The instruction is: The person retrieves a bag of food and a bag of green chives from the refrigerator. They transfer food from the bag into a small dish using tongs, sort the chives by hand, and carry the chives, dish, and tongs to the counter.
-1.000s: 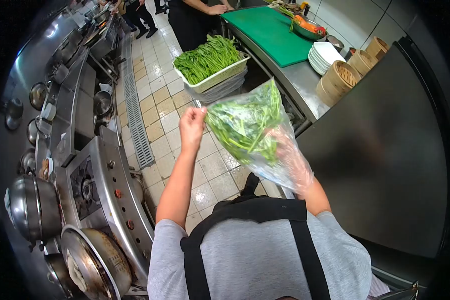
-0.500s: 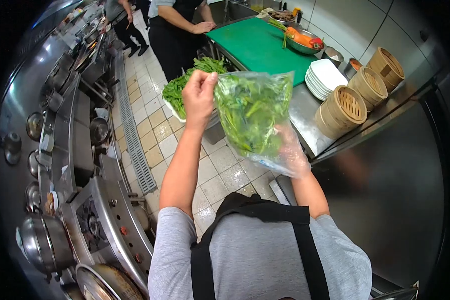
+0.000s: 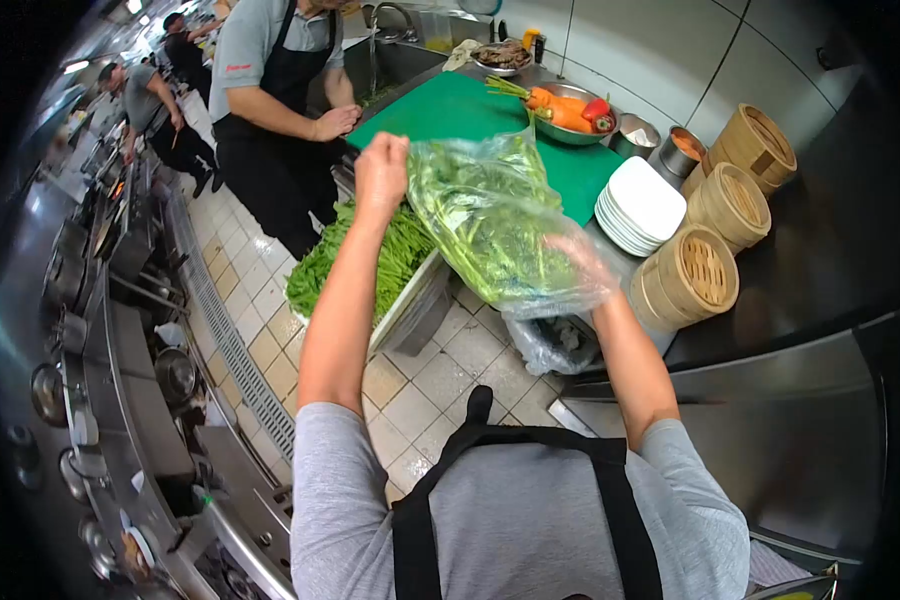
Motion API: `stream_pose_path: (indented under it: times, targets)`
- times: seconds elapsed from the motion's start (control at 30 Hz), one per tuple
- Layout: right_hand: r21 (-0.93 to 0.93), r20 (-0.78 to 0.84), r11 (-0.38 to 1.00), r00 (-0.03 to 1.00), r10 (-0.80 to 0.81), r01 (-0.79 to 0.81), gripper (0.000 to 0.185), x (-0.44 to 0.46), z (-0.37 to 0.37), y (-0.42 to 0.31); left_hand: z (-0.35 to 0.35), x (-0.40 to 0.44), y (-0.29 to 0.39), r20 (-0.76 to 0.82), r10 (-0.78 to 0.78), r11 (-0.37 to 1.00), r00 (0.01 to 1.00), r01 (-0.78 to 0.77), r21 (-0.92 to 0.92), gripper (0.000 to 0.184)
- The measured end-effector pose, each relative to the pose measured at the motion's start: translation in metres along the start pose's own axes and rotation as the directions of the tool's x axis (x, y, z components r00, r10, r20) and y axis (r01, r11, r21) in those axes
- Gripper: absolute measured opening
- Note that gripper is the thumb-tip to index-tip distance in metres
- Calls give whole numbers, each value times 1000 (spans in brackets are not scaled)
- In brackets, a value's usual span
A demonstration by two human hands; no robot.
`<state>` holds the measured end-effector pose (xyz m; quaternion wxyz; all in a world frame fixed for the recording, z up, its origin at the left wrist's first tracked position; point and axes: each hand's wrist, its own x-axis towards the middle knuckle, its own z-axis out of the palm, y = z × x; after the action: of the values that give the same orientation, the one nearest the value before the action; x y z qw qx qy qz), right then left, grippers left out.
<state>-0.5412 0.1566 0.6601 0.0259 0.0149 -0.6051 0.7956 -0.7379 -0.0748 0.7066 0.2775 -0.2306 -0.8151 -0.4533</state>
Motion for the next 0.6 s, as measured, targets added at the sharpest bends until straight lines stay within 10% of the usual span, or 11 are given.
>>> stream_pose_path:
  times: [0.17, 0.3, 0.43, 0.6]
  targets:
    - [-576, -84, 817, 995, -55, -3, 54, 132, -74, 26, 33, 53, -75, -87, -172, 984, 981, 175, 30, 28]
    - [-902, 0, 419, 970, -243, 106, 59, 194, -94, 33, 75, 55, -157, -98, -307, 929, 947, 321, 185, 28]
    - [-921, 139, 300, 930, -341, 248, 79, 203, -92, 66, 101, 41, -180, 22, -325, 873, 945, 291, 392, 26]
    - [-984, -46, 176, 940, -338, 15, 82, 187, -76, 72, 135, 76, -162, 300, -271, 911, 915, 143, 387, 36]
